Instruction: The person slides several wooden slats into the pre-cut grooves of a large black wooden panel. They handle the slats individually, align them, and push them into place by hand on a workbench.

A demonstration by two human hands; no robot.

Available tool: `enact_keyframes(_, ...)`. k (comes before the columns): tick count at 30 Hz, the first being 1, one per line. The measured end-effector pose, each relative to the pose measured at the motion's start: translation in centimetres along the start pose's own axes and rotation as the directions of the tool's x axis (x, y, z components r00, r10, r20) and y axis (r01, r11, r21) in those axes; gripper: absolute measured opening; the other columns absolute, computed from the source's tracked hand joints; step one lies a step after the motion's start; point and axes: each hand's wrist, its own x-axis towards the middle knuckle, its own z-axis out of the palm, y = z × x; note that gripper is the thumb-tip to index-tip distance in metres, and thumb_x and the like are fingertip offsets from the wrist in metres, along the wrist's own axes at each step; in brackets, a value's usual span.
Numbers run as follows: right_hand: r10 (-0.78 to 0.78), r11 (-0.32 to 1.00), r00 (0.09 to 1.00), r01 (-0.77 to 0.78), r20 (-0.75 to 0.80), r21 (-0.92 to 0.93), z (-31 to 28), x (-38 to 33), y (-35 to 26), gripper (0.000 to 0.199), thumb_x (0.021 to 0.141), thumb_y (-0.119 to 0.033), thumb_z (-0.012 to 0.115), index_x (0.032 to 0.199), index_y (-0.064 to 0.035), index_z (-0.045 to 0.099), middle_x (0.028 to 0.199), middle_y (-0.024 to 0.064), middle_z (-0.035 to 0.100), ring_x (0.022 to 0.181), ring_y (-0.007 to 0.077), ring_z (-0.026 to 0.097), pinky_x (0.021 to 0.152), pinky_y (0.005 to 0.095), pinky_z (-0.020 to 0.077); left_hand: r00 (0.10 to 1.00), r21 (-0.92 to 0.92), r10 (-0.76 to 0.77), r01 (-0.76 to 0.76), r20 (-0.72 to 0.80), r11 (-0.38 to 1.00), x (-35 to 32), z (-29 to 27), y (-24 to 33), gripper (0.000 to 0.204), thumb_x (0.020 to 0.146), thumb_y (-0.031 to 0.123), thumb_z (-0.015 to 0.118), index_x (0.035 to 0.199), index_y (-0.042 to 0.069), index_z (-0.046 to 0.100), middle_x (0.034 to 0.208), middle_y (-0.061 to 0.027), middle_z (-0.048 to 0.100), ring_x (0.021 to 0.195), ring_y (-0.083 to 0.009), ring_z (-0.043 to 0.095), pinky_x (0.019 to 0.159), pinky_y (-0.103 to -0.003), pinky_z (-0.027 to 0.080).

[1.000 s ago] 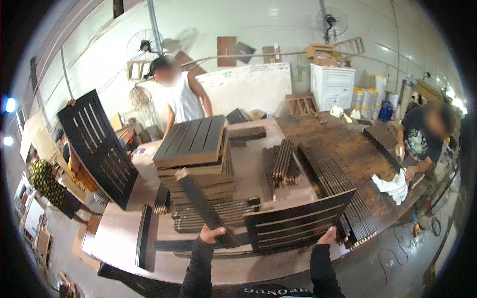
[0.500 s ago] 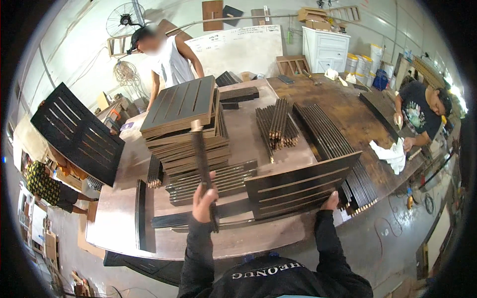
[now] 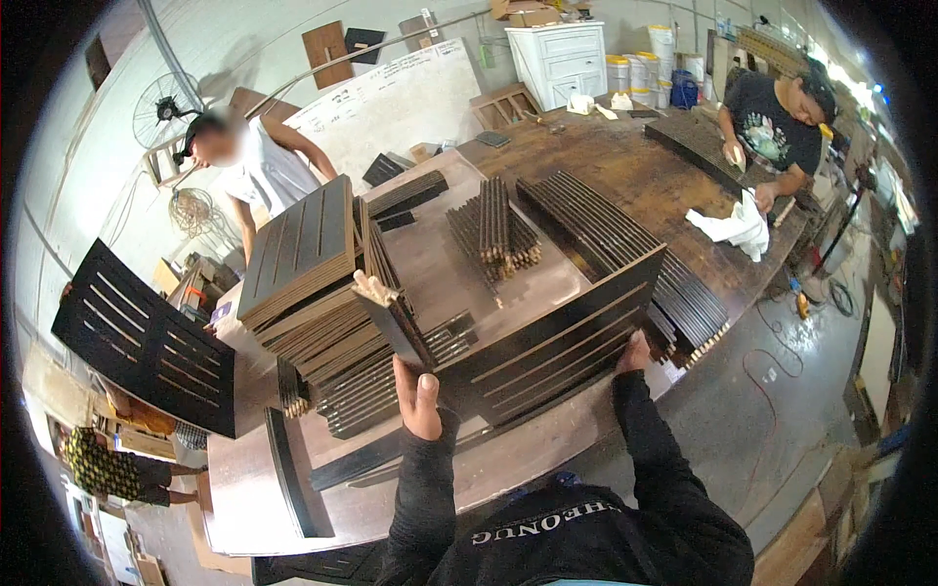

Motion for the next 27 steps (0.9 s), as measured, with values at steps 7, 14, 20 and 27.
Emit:
enact_keyframes(7,-0.052,0.999,0.999,0.052,-0.002,-0.002,-0.1,-0.3,-6.3,0.07,0.088,-0.06,0.023,0.107,0.0001,0.053,0.098,0.017,0.06,0.094,0.0305,0.055,0.08,0.0341,0.0399,0.991,0.041,0.103,-0.1,-0.085,0.994,-0.5,0.3,1.9,0.04,0.077,0.02,0.067,0.107,0.002,0.048,0.094,-0.0016,0.054,0.081,-0.0112,0.049,0.074,-0.02,0.038)
enact_keyframes(14,-0.019,1.0,0.998,0.021,-0.062,0.02,0.2,-0.3,-1.7,0.062,0.091,-0.053,0.027,0.099,0.0012,0.054,0.087,0.0148,0.059,0.082,0.025,0.054,0.074,0.034,0.0397,0.973,0.159,0.164,-0.138,-0.16,0.978,-0.4,1.6,4.2,0.033,0.07,0.007,0.071,0.097,0.001,0.052,0.086,-0.0023,0.055,0.078,-0.0123,0.05,0.076,-0.022,0.04)
enact_keyframes(20,0.162,0.942,0.985,-0.174,0.063,0.289,-0.4,-0.6,-3.5,0.053,0.093,-0.046,0.032,0.1,0.002,0.054,0.09,0.0106,0.057,0.084,0.0195,0.051,0.075,0.0308,0.0394,0.986,0.169,0.137,-0.12,-0.092,0.978,0.2,1.5,5.0,0.032,0.068,0.002,0.072,0.095,-0.001,0.055,0.084,-0.0041,0.06,0.076,-0.0129,0.054,0.076,-0.023,0.042)
enact_keyframes(27,-0.17,0.985,0.977,0.169,-0.131,-0.021,-0.1,0.1,0.0,0.053,0.092,-0.043,0.036,0.108,0.0041,0.053,0.098,0.0134,0.06,0.091,0.0247,0.054,0.08,0.0323,0.0415,0.969,0.107,0.164,-0.146,-0.185,0.983,-0.2,2.3,2.2,0.017,0.071,0.0,0.059,0.087,0.0,0.055,0.079,-0.0029,0.058,0.071,-0.0111,0.051,0.069,-0.023,0.041)
